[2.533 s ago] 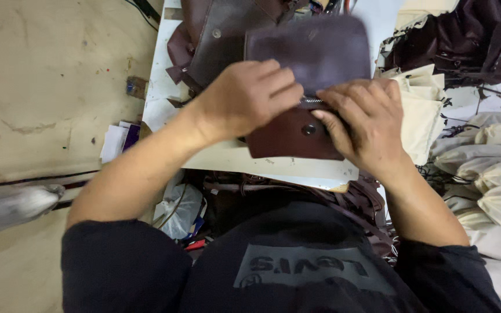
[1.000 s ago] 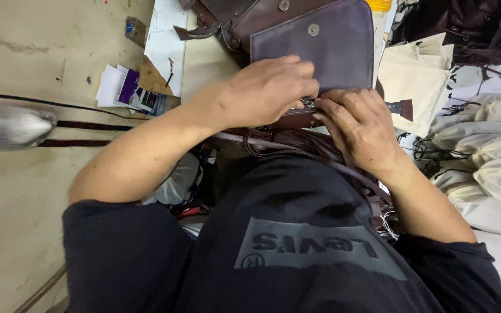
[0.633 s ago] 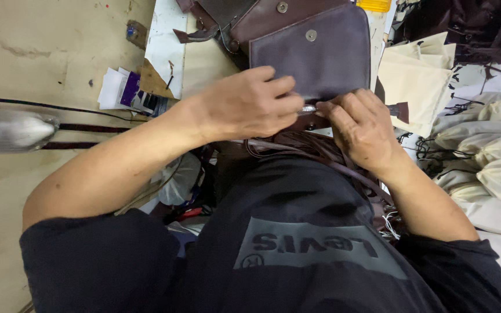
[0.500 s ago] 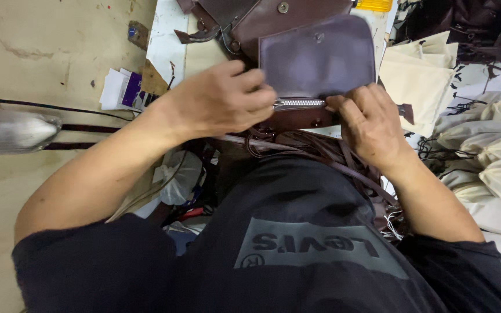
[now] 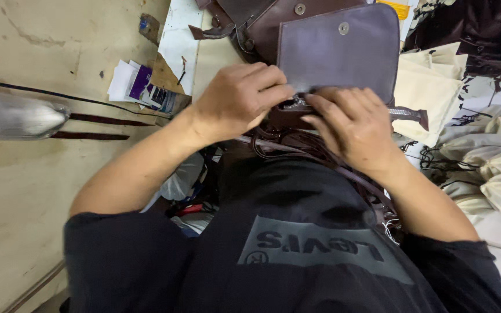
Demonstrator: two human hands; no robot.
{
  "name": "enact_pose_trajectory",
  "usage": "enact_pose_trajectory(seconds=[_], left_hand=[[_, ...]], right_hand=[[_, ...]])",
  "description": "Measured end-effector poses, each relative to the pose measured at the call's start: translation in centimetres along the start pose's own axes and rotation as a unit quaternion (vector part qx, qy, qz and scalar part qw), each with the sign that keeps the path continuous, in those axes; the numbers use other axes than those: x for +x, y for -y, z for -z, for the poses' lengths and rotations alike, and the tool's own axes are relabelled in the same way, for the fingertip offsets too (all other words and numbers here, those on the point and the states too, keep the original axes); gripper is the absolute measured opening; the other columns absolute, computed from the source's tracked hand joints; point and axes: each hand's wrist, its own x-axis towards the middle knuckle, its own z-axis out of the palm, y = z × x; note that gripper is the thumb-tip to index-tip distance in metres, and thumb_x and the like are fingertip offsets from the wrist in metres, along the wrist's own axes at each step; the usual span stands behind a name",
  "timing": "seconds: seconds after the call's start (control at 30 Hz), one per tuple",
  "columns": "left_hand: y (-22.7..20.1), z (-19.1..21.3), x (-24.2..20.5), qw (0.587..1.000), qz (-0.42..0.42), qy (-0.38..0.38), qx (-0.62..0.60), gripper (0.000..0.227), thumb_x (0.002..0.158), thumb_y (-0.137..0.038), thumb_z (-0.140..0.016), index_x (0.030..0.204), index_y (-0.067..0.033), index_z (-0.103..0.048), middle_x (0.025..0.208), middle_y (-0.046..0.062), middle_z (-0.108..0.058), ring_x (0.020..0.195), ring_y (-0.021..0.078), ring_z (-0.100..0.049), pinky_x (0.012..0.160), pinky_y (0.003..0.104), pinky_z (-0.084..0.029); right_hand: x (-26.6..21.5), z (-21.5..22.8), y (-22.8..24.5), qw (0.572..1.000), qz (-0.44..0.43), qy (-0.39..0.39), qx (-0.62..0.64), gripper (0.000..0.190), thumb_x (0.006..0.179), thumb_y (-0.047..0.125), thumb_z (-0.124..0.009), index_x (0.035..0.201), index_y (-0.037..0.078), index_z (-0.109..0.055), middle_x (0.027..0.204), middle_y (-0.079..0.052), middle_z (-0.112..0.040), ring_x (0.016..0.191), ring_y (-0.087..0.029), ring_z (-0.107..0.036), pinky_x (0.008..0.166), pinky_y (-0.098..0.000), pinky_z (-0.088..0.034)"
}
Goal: The person assembles a leather bag by inserting a patterned lining, attaching a long strap to the metal rings, and then placing the finished bag into a white dust cover.
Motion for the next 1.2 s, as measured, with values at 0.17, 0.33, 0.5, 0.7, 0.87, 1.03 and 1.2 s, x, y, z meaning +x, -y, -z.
enact_pose_trajectory(seconds=[0.17,0.33,0.5,0.7,0.87,1.03,1.2], left_hand=[[-1.1,0.6,-0.3,0.952,0.126,-0.026,-0.277,0.006,0.104,-0.007,-0.063,0.105,-0.0062,-0.069,0.095,0.008,-0.064,0.088,0.0248,-0.068,0.076,0.034,-0.057],[-1.7,1.6,-1.2,0.911,0.179,-0.014,-0.371,0.008,0.099,-0.005,-0.073,0.107,-0.0036,-0.071,0.099,0.013,-0.066,0.095,0.0282,-0.068,0.083,0.039,-0.058],[-1.1,1.8,-1.0,0.944,0.144,0.020,-0.297,0.006,0.094,-0.002,-0.076,0.099,-0.0034,-0.073,0.097,0.015,-0.069,0.092,0.0336,-0.068,0.081,0.044,-0.057],[-1.2,1.7,-0.6,0.926,0.156,0.015,-0.342,0.006,0.093,0.001,-0.072,0.097,-0.0040,-0.073,0.096,0.014,-0.069,0.092,0.0299,-0.065,0.085,0.042,-0.055],[-1.3,-0.2,-1.3,0.938,0.158,-0.017,-0.307,0.007,0.093,-0.003,-0.071,0.098,-0.0060,-0.068,0.096,0.010,-0.067,0.091,0.0293,-0.066,0.082,0.041,-0.055],[-1.4,-0.7,-1.6,0.963,0.133,-0.044,-0.231,0.008,0.093,-0.012,-0.070,0.099,-0.0103,-0.065,0.098,0.007,-0.065,0.091,0.0292,-0.065,0.081,0.042,-0.054],[-1.9,-0.3,-0.1,0.973,0.086,-0.054,-0.209,0.005,0.099,0.000,-0.065,0.103,-0.0038,-0.065,0.098,0.010,-0.065,0.093,0.0282,-0.065,0.086,0.038,-0.054]], right_hand=[[-0.7,-3.5,-1.1,1.000,0.016,-0.022,0.011,0.015,0.099,0.015,-0.076,0.108,0.003,-0.075,0.096,-0.012,-0.067,0.077,-0.031,-0.065,0.070,-0.0394,-0.050],[-0.9,-4.0,-1.2,0.999,0.017,-0.020,0.031,0.011,0.100,0.012,-0.076,0.106,0.003,-0.076,0.093,-0.013,-0.065,0.076,-0.031,-0.065,0.068,-0.0402,-0.049],[-0.7,-4.2,-1.0,0.998,0.032,-0.033,0.040,0.004,0.099,0.008,-0.076,0.100,0.004,-0.077,0.090,-0.012,-0.064,0.071,-0.030,-0.062,0.067,-0.0385,-0.048],[-1.2,-4.1,-0.7,0.998,0.024,-0.042,0.032,0.005,0.101,0.009,-0.077,0.098,0.005,-0.078,0.091,-0.011,-0.065,0.071,-0.030,-0.061,0.066,-0.0384,-0.047],[-1.2,-4.0,-1.0,0.998,0.035,-0.053,0.022,0.006,0.101,0.006,-0.074,0.098,0.004,-0.079,0.091,-0.012,-0.065,0.071,-0.031,-0.061,0.066,-0.0389,-0.047],[-0.8,-3.7,-1.0,0.998,0.045,-0.052,-0.006,0.008,0.101,0.006,-0.070,0.099,0.005,-0.078,0.091,-0.011,-0.065,0.072,-0.029,-0.060,0.068,-0.0378,-0.047],[-0.7,-2.2,-1.9,0.998,0.048,-0.038,-0.019,0.013,0.104,0.004,-0.066,0.099,0.000,-0.077,0.089,-0.014,-0.065,0.071,-0.031,-0.061,0.066,-0.0396,-0.048]])
